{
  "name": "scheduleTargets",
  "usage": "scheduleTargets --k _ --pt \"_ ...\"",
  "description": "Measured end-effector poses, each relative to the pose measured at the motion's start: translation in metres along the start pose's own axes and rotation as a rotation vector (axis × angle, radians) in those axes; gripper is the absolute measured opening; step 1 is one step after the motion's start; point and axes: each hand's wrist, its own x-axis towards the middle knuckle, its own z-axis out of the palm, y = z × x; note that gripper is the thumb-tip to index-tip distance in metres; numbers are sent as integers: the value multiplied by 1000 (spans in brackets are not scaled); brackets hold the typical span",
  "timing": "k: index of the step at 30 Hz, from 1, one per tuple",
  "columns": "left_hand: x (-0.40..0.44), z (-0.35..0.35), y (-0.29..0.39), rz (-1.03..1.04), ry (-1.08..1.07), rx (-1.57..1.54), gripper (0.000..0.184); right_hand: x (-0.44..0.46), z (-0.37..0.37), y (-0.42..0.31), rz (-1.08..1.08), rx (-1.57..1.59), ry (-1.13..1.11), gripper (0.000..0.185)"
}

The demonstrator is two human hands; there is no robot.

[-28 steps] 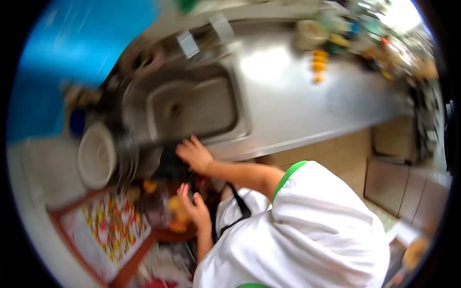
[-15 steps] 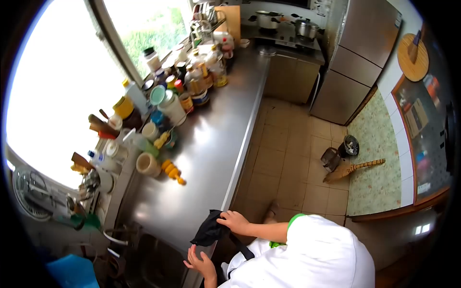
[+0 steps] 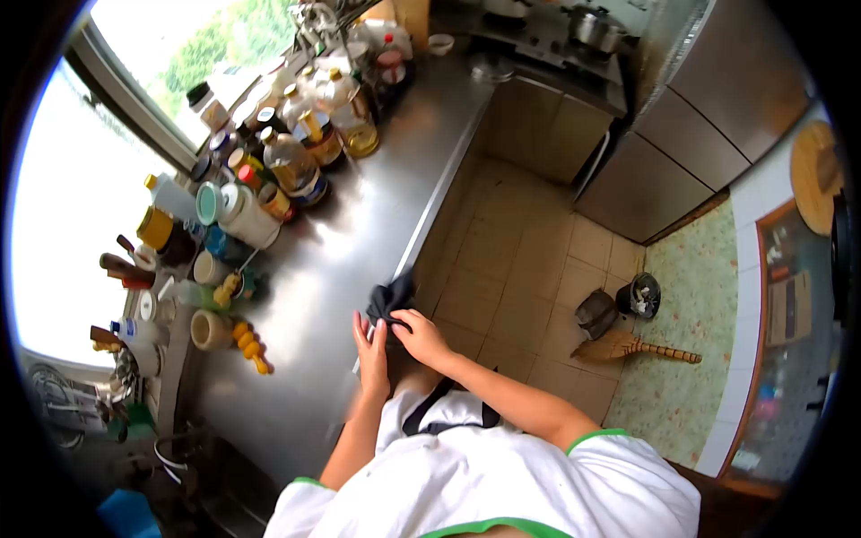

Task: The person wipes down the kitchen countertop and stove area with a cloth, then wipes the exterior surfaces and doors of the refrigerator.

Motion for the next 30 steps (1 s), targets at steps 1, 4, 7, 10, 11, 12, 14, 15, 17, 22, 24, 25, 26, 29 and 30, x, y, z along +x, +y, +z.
scheduleTargets --k 1,4,7,10,11,12,14,15,17,22,24,25,26,29,30 --pt "21 0 -8 188 56 8 72 14 -4 -22 -1 9 -176 33" --pt "76 -21 -40 358 438 431 70 40 16 11 -41 -270 -553 51" --pt "141 -43 -73 207 570 1024 61 97 -48 33 -194 -496 -575 57" --pt "178 10 -27 91 553 1017 54 160 -150 89 299 -137 -232 51" --pt "191 31 -22 93 517 1038 53 169 -185 115 384 -61 -32 48" --pt "213 46 -29 255 431 1105 52 176 -225 121 464 38 141 41" --pt "255 101 -11 381 254 1218 47 177 -302 141 604 120 306 39" --pt "281 133 -12 538 221 1258 46 181 -333 141 692 168 375 39" --pt "355 230 -1 740 -7 1240 45 208 -377 149 789 165 507 41" --pt "449 409 56 930 -44 1083 41 368 -458 148 369 -80 367 40" --pt "485 455 66 877 1 1105 40 468 -479 124 279 -180 308 44" --pt "498 475 74 865 13 1114 40 511 -491 114 229 -242 294 45" --pt "512 492 82 840 62 1116 41 551 -497 110 156 -360 318 46" --pt "551 532 94 761 161 1147 42 649 -514 124 -65 -640 364 52" --pt "553 541 101 702 201 1155 42 661 -515 125 -39 -625 336 52"
